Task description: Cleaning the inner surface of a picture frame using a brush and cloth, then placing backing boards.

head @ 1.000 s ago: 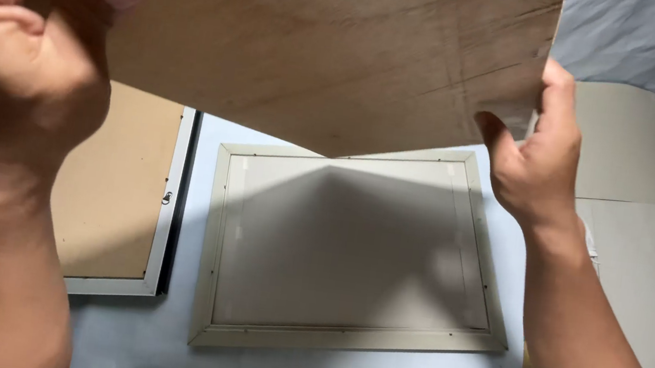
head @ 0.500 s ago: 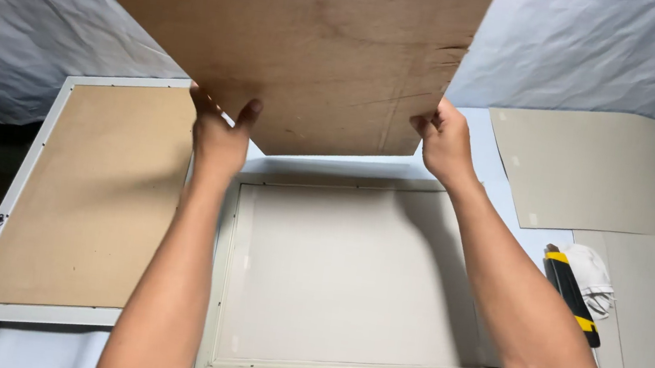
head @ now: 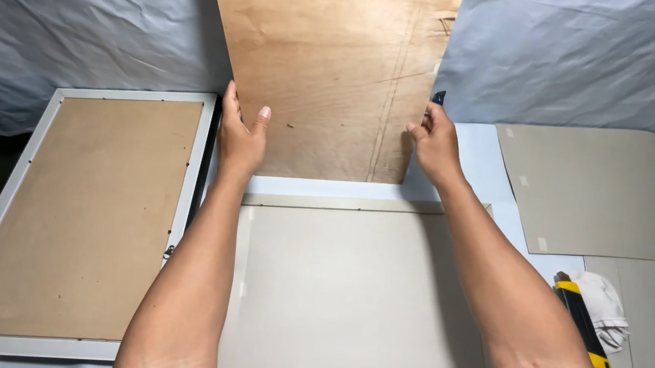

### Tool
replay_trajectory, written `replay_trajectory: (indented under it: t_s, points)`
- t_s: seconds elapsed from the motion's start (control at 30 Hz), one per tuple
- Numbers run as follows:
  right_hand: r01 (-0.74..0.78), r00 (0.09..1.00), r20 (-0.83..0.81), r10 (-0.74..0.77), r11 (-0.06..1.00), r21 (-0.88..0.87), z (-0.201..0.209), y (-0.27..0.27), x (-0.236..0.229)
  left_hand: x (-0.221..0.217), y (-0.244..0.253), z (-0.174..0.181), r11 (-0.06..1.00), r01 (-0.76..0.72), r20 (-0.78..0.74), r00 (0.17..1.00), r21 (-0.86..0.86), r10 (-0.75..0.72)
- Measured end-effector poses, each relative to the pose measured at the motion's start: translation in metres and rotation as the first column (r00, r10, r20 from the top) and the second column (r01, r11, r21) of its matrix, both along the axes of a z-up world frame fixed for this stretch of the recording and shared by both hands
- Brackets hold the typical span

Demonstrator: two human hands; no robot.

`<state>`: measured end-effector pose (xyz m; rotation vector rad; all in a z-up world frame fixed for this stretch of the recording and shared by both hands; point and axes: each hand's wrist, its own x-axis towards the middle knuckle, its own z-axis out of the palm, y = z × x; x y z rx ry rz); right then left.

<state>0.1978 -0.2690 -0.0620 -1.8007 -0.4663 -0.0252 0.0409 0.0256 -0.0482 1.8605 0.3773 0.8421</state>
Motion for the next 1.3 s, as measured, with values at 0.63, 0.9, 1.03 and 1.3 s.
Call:
replay_trajectory:
  t_s: [0.63, 0.9, 1.03, 1.3]
  points:
    - [0.082, 0.979, -0.04, -0.201, 0.565, -0.821, -0.048, -0.161, -0.155, -0.147, -0.065, -0.058, 0.951, 0.105, -0.681, 0.721, 0.291, 0.129]
    - [0.128, 0.992, 0.107, -0.073, 0.444, -0.887, -0.062, -0.157, -0.161, -0.179, -0.081, -0.075, 0.872, 0.129, -0.71, 0.643, 0.472, 0.289]
    - [0.138, 0.99, 0.106, -0.094, 0.467, -0.873, -0.066, -0.16, -0.16, -0.18, -0.079, -0.083, 0.913, 0.03, -0.661, 0.699, 0.407, 0.272]
    - [0.135, 0.986, 0.061, -0.152, 0.539, -0.832, -0.056, -0.16, -0.164, -0.15, -0.012, -0.125, 0.966, -0.237, -0.731, 0.641, 0.101, 0.234]
